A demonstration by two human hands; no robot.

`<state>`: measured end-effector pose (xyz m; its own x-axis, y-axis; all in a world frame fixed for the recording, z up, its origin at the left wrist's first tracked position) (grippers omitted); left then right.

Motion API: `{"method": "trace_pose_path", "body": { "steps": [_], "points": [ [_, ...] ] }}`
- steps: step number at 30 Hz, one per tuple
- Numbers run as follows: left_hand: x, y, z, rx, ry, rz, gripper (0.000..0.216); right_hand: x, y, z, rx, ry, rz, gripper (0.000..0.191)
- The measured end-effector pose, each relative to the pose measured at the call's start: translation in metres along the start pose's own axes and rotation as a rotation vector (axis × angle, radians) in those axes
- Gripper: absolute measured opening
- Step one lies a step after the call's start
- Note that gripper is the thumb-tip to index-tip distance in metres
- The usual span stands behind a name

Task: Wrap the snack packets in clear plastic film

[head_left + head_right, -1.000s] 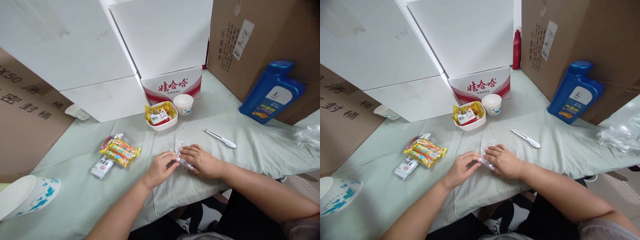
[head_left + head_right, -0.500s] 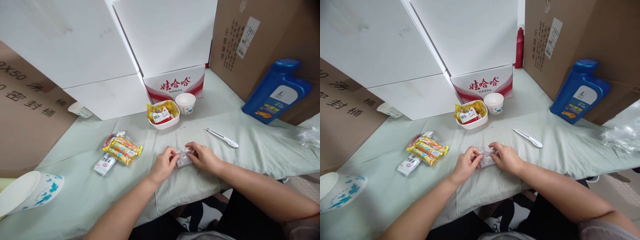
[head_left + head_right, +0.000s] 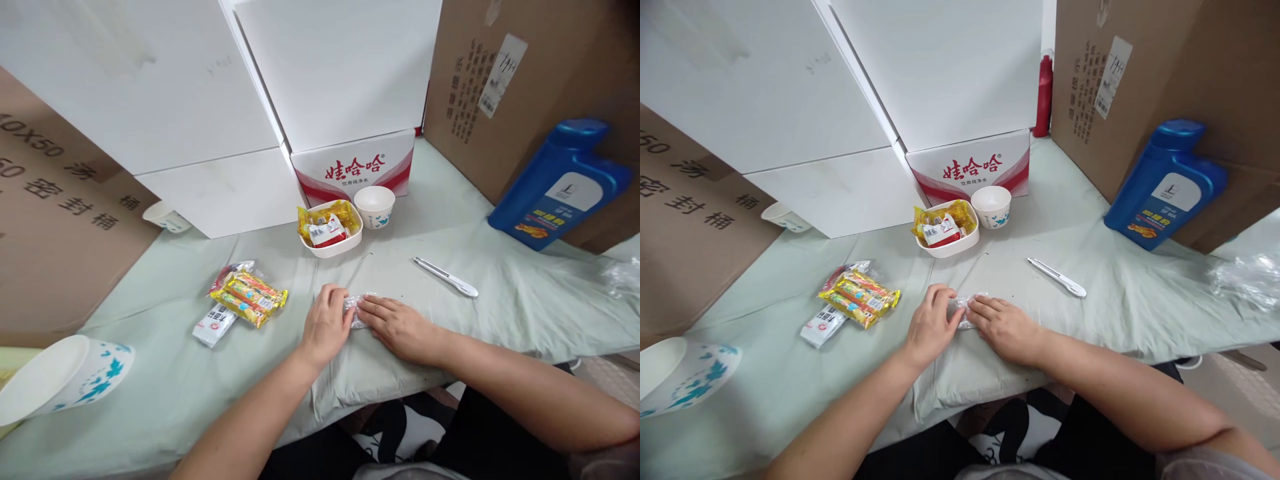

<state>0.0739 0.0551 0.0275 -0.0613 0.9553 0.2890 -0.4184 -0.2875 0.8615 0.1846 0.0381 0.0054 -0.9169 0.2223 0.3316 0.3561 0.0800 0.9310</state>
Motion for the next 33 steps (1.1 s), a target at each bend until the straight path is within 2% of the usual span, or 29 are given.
{"method": "trace_pose_path", "body": {
  "steps": [3,6,9,14,17,21,23,26,28,30,33],
  "points": [
    [-0.006,-0.001,0.016,0.072,-0.197,-0.047,0.016,0.000,-0.002,0.002,0.006,-0.023,-0.038,0.043],
    [-0.002,-0.001,0.007,0.131,-0.126,-0.054,0.015,0.000,-0.004,0.002,0.009,-0.035,-0.070,0.043],
    [0.003,-0.002,-0.003,0.100,-0.078,-0.052,0.015,0.000,-0.002,0.003,-0.002,-0.034,-0.045,0.039],
    [0.010,-0.004,-0.014,0.026,-0.061,-0.103,0.014,0.003,0.015,0.015,0.034,0.018,-0.018,0.027],
    [0.010,-0.006,-0.015,0.039,-0.059,-0.137,0.014,0.012,0.052,0.052,-0.028,-0.066,0.039,0.026],
    [0.010,-0.006,-0.014,0.059,-0.057,-0.183,0.016,0.031,0.137,0.119,-0.342,-0.319,0.365,0.032],
    [0.010,-0.006,-0.013,0.069,-0.049,-0.205,0.017,0.047,0.158,0.150,-0.461,-0.423,0.387,0.036],
    [0.009,-0.006,-0.013,0.082,-0.050,-0.226,0.017,0.072,0.147,0.197,-0.432,-0.587,0.176,0.033],
    [0.008,-0.005,-0.012,0.088,-0.067,-0.227,0.018,0.082,0.137,0.213,-0.394,-0.662,0.113,0.032],
    [0.008,-0.005,-0.011,0.102,-0.085,-0.220,0.020,0.091,0.137,0.210,-0.420,-0.699,0.174,0.038],
    [0.008,-0.006,-0.010,0.115,-0.099,-0.210,0.022,0.117,0.131,0.170,-0.431,-0.605,0.317,0.041]
  ]
}}
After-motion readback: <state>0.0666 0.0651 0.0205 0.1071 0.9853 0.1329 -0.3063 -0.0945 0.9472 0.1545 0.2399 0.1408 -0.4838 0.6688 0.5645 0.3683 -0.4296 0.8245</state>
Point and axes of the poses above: each hand's wrist, its own x-axis towards the middle knuckle, its own y-axis out of the back of the hand, z = x × y, the point moved 9 cm from there along x, towards the middle knuckle, and after that the axes turned 15 degrees about y, right-handed, at the moved point
